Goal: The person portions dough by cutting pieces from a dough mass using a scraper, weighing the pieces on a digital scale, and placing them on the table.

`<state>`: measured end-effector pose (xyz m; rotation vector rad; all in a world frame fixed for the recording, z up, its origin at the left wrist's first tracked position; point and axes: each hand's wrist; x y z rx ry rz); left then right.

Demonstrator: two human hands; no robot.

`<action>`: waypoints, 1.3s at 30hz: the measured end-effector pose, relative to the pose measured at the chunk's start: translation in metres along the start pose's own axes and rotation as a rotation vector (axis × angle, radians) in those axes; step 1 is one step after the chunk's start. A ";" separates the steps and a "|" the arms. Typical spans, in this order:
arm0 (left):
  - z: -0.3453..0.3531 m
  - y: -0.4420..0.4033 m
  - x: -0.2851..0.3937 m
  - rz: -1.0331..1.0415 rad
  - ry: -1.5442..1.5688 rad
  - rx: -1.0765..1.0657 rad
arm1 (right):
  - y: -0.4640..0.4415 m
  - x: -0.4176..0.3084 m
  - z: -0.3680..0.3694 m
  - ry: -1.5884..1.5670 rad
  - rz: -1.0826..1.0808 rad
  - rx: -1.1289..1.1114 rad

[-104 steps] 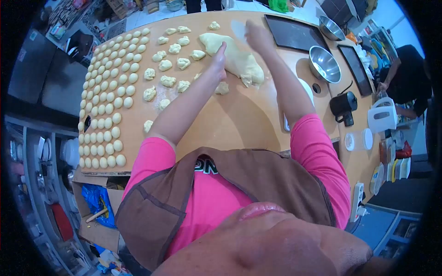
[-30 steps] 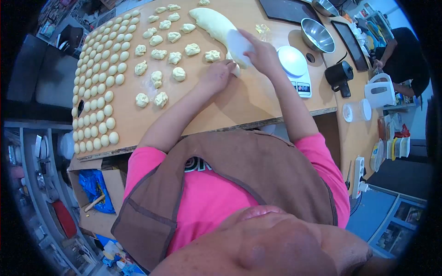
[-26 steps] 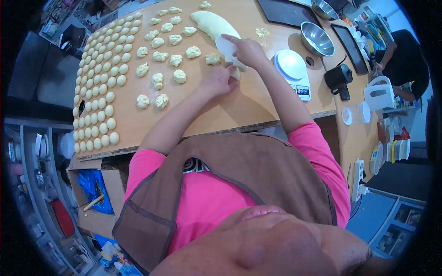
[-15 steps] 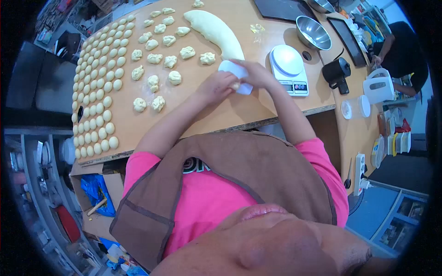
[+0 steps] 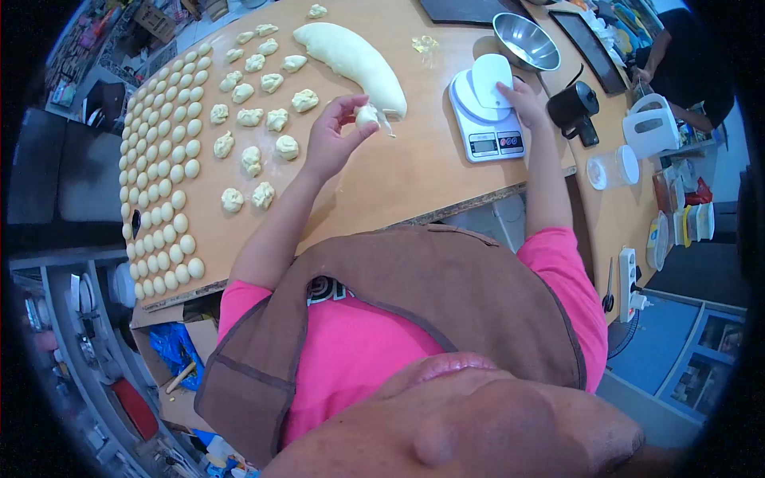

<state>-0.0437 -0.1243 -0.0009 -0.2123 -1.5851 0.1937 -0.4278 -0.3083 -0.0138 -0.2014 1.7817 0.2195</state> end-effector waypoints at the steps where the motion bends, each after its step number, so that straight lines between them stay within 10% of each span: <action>1: 0.004 -0.001 -0.003 -0.047 0.010 -0.006 | 0.007 0.003 0.010 0.007 0.015 0.074; 14: 0.126 -0.095 -0.015 0.387 -0.294 -0.337 | 0.095 -0.011 0.016 -0.472 -0.228 0.582; 16: 0.132 -0.103 -0.021 0.201 -0.401 -0.503 | 0.102 -0.008 0.010 -0.481 -0.234 0.555; 18: 0.136 -0.100 -0.022 0.525 -0.959 -0.450 | 0.110 -0.010 0.010 -0.482 -0.208 0.572; 19: 0.134 -0.107 -0.017 0.358 -0.992 -0.634 | 0.114 -0.010 0.012 -0.489 -0.184 0.583; 23: 0.118 -0.115 -0.009 0.594 -0.822 -0.375 | 0.125 -0.012 0.009 -0.550 -0.232 0.520; 32: 0.079 -0.084 -0.017 0.526 -0.852 -0.006 | 0.136 -0.062 0.056 0.044 -0.388 0.563; 39: 0.089 -0.044 -0.012 0.520 -1.049 -0.503 | 0.130 -0.076 0.090 0.456 -0.438 0.473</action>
Point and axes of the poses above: each hand's wrist, its own y-axis away from the middle knuckle, its own z-axis out of the palm, x = y × z, and after that the axes turned 4 degrees about -z, right-handed
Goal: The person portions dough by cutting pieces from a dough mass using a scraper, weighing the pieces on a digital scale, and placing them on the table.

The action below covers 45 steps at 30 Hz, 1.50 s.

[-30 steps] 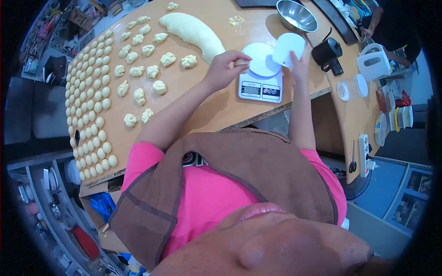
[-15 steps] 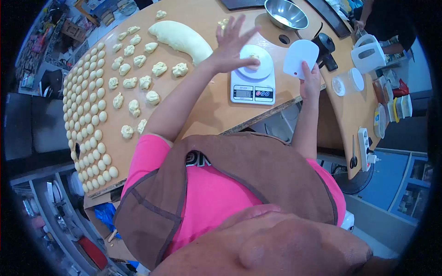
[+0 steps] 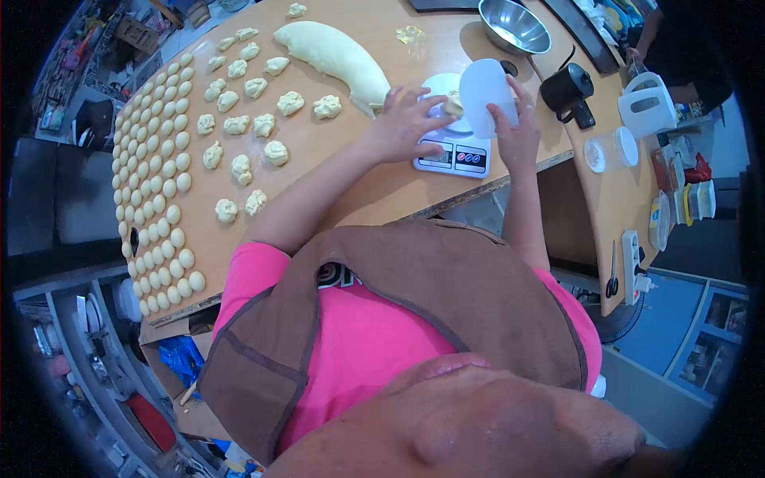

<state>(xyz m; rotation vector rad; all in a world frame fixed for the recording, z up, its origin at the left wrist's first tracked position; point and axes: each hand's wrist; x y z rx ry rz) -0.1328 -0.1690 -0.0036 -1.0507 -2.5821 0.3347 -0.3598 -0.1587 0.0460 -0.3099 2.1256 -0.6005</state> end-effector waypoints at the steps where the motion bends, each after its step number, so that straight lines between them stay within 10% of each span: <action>1: 0.003 -0.001 0.002 0.000 -0.003 0.003 | -0.001 0.000 0.004 0.116 -0.165 0.018; 19: -0.001 -0.003 0.010 -0.039 0.099 -0.143 | -0.031 -0.011 0.038 0.417 -0.245 -0.369; 28: -0.009 0.001 -0.007 -0.148 0.611 0.213 | -0.005 0.015 0.034 0.405 -0.404 0.488; 30: -0.020 0.012 -0.026 -0.156 0.507 0.218 | -0.017 0.007 0.022 -0.544 0.075 0.597; 32: -0.037 0.021 -0.046 -0.160 0.402 0.227 | -0.024 0.011 0.012 -0.595 0.081 0.545; 34: -0.053 0.031 -0.059 -0.280 -0.014 -0.272 | -0.022 0.016 0.009 -0.644 0.090 0.486; 40: -0.009 0.062 -0.067 -0.243 -0.308 0.046 | -0.006 0.019 0.020 -0.754 0.156 0.374; 45: -0.031 0.050 -0.054 -0.358 -0.216 -0.148 | -0.008 0.016 0.013 -0.703 0.160 0.349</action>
Point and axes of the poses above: each hand's wrist, its own y-axis away from the middle knuckle, its own z-axis out of the palm, x = y × z, and after that the axes turned 4 degrees about -z, right-handed
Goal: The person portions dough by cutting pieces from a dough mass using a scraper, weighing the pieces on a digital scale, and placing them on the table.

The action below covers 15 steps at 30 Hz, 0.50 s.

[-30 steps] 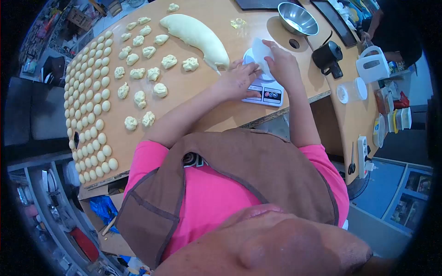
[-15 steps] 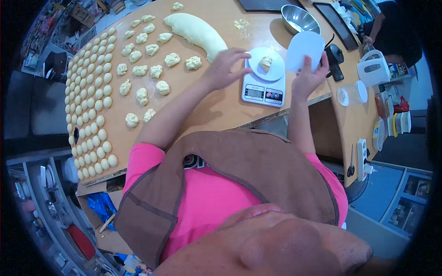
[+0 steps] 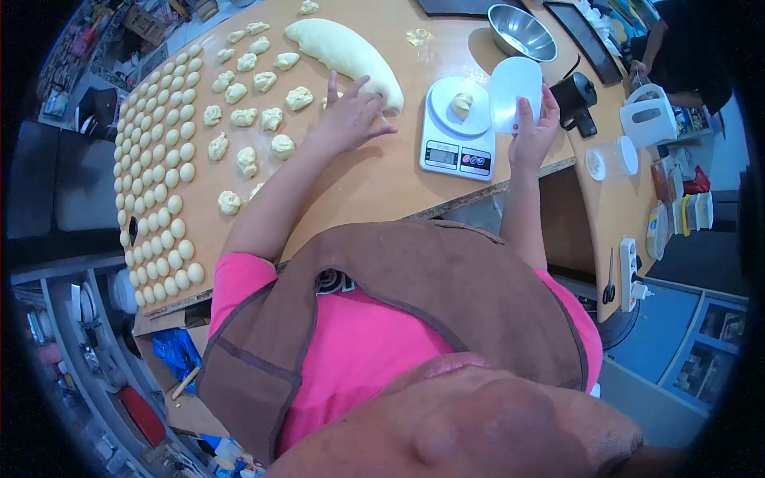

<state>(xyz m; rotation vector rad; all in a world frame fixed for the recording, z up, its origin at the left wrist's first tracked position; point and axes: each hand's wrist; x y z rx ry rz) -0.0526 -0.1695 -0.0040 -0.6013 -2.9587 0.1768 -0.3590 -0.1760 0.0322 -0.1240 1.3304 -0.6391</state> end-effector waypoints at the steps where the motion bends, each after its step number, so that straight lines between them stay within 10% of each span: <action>1: -0.007 0.000 0.002 0.015 -0.048 -0.076 | -0.001 -0.001 -0.001 0.024 -0.011 -0.006; 5: -0.017 -0.008 0.027 -0.021 -0.184 0.028 | 0.002 -0.004 -0.006 0.363 -0.129 -0.142; 7: -0.005 -0.014 0.039 0.115 -0.006 0.330 | 0.000 0.001 -0.008 0.835 -0.636 -0.373; 15: 0.016 -0.033 0.082 0.286 0.345 0.272 | -0.005 -0.003 -0.003 0.573 -0.344 -0.297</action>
Point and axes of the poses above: each hand's wrist, its own y-axis away from the middle knuckle, its own z-axis out of the palm, x = y × z, and after that the axes turned 4 degrees about -z, right-handed
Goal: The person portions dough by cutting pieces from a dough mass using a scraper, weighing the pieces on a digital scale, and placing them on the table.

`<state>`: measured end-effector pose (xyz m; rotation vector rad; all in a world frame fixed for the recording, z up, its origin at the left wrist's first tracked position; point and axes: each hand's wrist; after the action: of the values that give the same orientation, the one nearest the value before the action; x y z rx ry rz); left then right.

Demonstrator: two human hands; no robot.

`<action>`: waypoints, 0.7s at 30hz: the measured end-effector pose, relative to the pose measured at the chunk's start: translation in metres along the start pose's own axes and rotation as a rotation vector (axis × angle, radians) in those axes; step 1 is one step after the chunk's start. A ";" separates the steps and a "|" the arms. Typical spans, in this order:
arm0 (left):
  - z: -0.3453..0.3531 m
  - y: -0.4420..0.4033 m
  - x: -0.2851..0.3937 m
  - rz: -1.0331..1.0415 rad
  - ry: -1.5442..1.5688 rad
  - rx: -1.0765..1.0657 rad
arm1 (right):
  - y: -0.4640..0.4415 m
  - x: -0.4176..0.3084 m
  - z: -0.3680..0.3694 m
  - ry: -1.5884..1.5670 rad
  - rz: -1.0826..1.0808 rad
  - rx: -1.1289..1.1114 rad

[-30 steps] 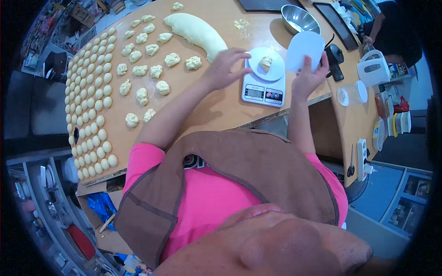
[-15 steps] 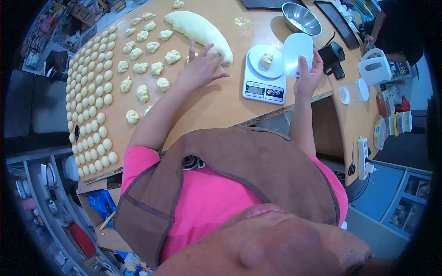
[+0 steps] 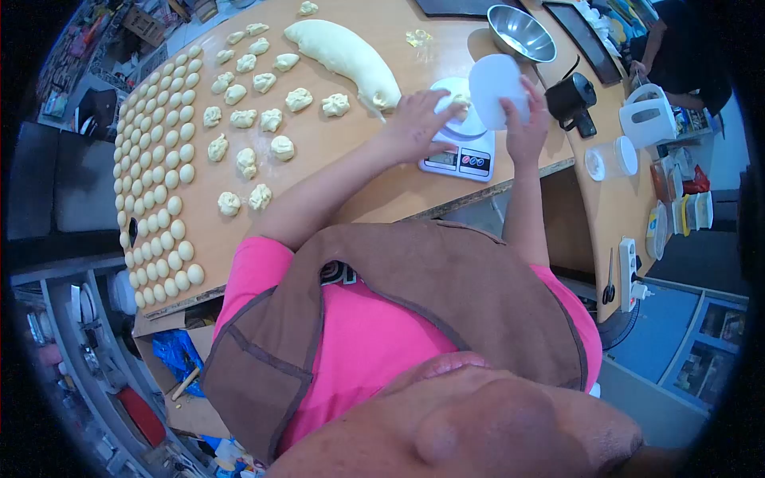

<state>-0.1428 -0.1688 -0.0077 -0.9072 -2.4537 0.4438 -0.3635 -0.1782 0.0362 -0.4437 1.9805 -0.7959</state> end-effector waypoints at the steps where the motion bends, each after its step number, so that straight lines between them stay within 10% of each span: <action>1: 0.005 -0.007 -0.007 -0.045 0.071 0.049 | 0.001 -0.002 0.000 -0.207 0.219 0.096; 9: 0.023 -0.063 -0.022 -0.006 0.245 -0.101 | 0.042 0.046 0.018 -1.364 0.910 0.348; 12: 0.023 -0.066 -0.024 0.013 0.282 -0.144 | 0.037 0.028 0.019 -1.271 0.812 0.280; 14: 0.002 -0.059 -0.008 -0.346 0.893 0.056 | 0.032 0.016 0.019 -1.162 0.763 0.214; 19: -0.057 -0.009 -0.014 -0.892 1.311 0.394 | 0.031 0.016 0.021 -1.131 0.784 0.208; 21: -0.065 0.033 -0.050 -0.776 1.104 0.280 | 0.032 0.019 0.021 -1.155 0.779 0.193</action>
<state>-0.0575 -0.1696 0.0153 0.0299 -1.4613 -0.0312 -0.3551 -0.1734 -0.0054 0.0414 0.8341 -0.1173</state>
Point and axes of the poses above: each hand's wrist, its own y-axis away from the middle knuckle, its own z-axis out of the palm, x = y × z, and after that the axes turned 4 degrees about -z, right-handed
